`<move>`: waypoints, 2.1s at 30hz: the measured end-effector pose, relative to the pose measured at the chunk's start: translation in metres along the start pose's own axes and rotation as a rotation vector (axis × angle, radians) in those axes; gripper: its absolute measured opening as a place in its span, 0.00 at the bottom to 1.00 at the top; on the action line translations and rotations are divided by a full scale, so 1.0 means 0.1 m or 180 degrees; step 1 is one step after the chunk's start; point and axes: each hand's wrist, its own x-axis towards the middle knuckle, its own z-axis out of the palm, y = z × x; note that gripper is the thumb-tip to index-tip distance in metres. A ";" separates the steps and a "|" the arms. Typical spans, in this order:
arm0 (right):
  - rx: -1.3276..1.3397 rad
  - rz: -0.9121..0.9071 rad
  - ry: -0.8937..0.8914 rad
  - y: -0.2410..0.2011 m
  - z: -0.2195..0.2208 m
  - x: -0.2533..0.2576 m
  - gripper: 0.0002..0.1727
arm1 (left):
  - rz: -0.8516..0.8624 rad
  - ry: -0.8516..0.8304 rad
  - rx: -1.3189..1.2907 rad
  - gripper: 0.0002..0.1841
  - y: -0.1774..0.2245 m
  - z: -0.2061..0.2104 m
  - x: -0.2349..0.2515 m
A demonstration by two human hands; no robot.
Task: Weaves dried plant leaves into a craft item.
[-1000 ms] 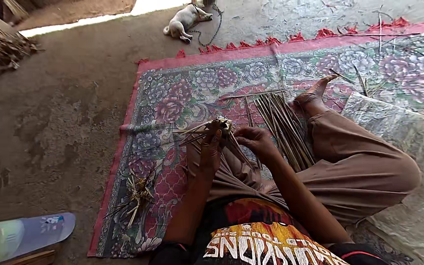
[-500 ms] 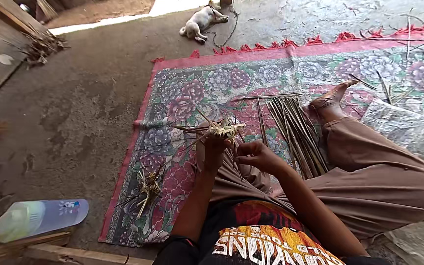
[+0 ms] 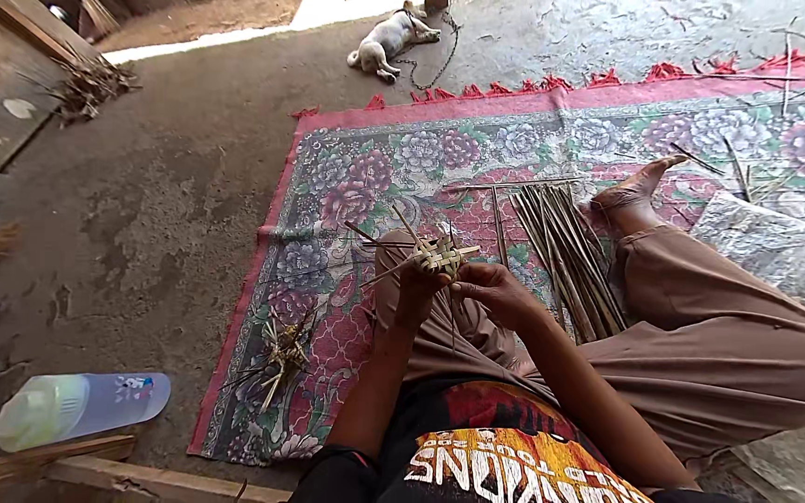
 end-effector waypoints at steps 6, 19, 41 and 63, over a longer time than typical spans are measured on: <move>-0.0238 0.0101 -0.0058 -0.02 -0.05 0.01 0.06 | -0.0141 0.0187 0.0083 0.16 0.02 0.04 -0.02; -0.2411 -0.0859 0.1113 -0.27 0.05 0.00 0.15 | -0.0593 -0.0101 0.1175 0.38 -0.08 0.01 -0.05; -0.2142 -0.0606 0.1114 0.16 0.03 0.15 0.13 | -0.0018 -0.0290 0.3056 0.16 0.11 -0.16 0.24; -0.1461 -0.0152 0.0874 0.30 -0.09 0.21 0.18 | -0.0212 -0.0156 0.1858 0.05 -0.11 -0.23 0.17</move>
